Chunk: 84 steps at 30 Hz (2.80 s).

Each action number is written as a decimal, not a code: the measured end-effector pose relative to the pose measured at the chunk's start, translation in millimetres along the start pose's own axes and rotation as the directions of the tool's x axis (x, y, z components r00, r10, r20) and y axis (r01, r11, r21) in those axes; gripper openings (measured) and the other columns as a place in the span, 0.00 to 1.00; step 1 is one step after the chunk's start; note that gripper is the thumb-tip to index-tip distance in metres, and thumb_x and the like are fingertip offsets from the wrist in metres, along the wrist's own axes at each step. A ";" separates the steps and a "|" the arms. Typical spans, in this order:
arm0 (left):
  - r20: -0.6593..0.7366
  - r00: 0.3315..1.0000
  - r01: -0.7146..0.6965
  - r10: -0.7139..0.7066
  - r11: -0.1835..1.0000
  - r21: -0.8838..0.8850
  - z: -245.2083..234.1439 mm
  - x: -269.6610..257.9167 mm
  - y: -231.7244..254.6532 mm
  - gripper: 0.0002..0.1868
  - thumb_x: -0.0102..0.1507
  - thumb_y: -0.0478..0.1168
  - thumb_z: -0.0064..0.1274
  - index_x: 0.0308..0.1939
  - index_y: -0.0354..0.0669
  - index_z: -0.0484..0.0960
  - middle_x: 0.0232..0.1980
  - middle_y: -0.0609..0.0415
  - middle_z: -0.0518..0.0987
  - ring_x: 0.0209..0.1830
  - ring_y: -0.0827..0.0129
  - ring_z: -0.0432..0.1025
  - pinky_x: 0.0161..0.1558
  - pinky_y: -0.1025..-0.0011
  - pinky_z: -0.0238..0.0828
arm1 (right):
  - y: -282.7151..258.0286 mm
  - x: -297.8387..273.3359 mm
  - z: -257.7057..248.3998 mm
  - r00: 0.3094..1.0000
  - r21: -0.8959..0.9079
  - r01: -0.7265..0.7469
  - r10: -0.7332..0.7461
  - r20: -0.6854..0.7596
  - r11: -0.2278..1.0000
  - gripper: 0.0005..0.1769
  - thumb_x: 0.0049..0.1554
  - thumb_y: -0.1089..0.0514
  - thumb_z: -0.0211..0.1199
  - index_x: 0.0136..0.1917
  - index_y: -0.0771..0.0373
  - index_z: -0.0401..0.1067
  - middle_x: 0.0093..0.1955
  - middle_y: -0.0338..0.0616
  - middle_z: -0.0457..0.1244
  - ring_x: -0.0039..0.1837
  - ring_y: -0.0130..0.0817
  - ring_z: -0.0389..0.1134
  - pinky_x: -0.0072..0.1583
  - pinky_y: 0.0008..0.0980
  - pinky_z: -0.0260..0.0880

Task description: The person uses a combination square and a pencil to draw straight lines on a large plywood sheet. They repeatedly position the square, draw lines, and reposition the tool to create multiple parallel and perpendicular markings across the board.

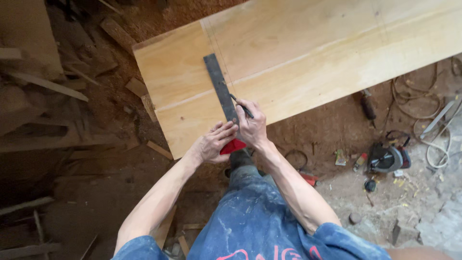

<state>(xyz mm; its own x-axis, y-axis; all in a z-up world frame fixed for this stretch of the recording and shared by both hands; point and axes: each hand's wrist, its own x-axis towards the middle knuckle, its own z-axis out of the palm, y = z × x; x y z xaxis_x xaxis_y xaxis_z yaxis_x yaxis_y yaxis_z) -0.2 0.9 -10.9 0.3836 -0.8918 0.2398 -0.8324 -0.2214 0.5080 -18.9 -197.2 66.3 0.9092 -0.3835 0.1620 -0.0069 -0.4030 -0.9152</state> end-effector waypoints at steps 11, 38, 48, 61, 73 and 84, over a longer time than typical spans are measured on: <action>-0.004 1.000 0.002 -0.002 0.999 0.032 -2.9 2.2 4.9 0.37 0.52 0.46 0.63 0.64 0.35 0.78 0.76 0.48 0.68 0.80 0.58 0.58 0.80 0.57 0.48 | -16.0 -93.8 -87.0 0.990 -0.196 -0.085 0.105 0.096 0.977 0.06 0.60 0.64 0.64 0.51 0.65 0.77 0.49 0.50 0.69 0.49 0.42 0.73 0.51 0.35 0.73; -0.027 1.000 -0.011 0.012 1.000 0.029 3.5 18.3 8.9 0.37 0.57 0.52 0.63 0.66 0.36 0.78 0.78 0.49 0.66 0.81 0.61 0.54 0.81 0.57 0.41 | 5.0 -58.8 -62.5 0.974 0.139 -0.176 0.193 -0.122 0.975 0.07 0.66 0.64 0.59 0.55 0.70 0.73 0.50 0.46 0.69 0.51 0.31 0.73 0.54 0.27 0.73; -0.049 0.999 -0.003 0.004 1.000 0.012 3.3 20.0 9.2 0.38 0.57 0.51 0.62 0.67 0.35 0.76 0.78 0.48 0.65 0.82 0.61 0.54 0.81 0.57 0.39 | 6.3 -21.9 -36.2 0.992 0.189 -0.063 0.081 -0.094 0.980 0.08 0.66 0.65 0.59 0.57 0.71 0.73 0.53 0.49 0.69 0.54 0.33 0.74 0.54 0.28 0.75; 0.017 0.999 0.037 -0.037 0.999 0.011 1.6 20.0 12.8 0.42 0.54 0.48 0.61 0.70 0.34 0.73 0.79 0.46 0.63 0.82 0.59 0.52 0.81 0.55 0.40 | 8.5 -2.9 -24.9 0.987 -0.138 0.157 -0.152 0.049 0.978 0.07 0.64 0.67 0.61 0.56 0.66 0.72 0.52 0.53 0.67 0.50 0.45 0.73 0.51 0.38 0.74; -0.006 1.000 0.000 0.001 0.999 0.040 3.9 18.4 8.0 0.39 0.54 0.49 0.60 0.67 0.35 0.76 0.78 0.48 0.66 0.82 0.59 0.54 0.81 0.56 0.40 | -7.5 -65.7 -81.8 0.992 -0.164 -0.125 0.125 -0.010 0.978 0.06 0.61 0.64 0.64 0.52 0.66 0.77 0.48 0.49 0.69 0.48 0.38 0.73 0.50 0.32 0.72; 0.061 0.998 0.013 -0.015 0.999 0.030 15.5 11.5 3.7 0.47 0.50 0.52 0.63 0.70 0.35 0.71 0.80 0.49 0.60 0.83 0.61 0.48 0.80 0.53 0.36 | 18.8 -6.0 -28.2 0.996 -0.002 -0.076 0.076 -0.038 0.997 0.09 0.65 0.60 0.62 0.56 0.66 0.76 0.51 0.44 0.70 0.49 0.28 0.72 0.47 0.27 0.71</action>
<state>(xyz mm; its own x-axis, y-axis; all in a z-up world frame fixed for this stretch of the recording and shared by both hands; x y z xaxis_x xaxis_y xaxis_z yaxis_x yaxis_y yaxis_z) -5.0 -16.3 -19.0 0.3709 -0.9107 0.1816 -0.8390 -0.2447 0.4860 -36.2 -225.9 58.6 0.8897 -0.4443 0.1056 -0.0774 -0.3745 -0.9240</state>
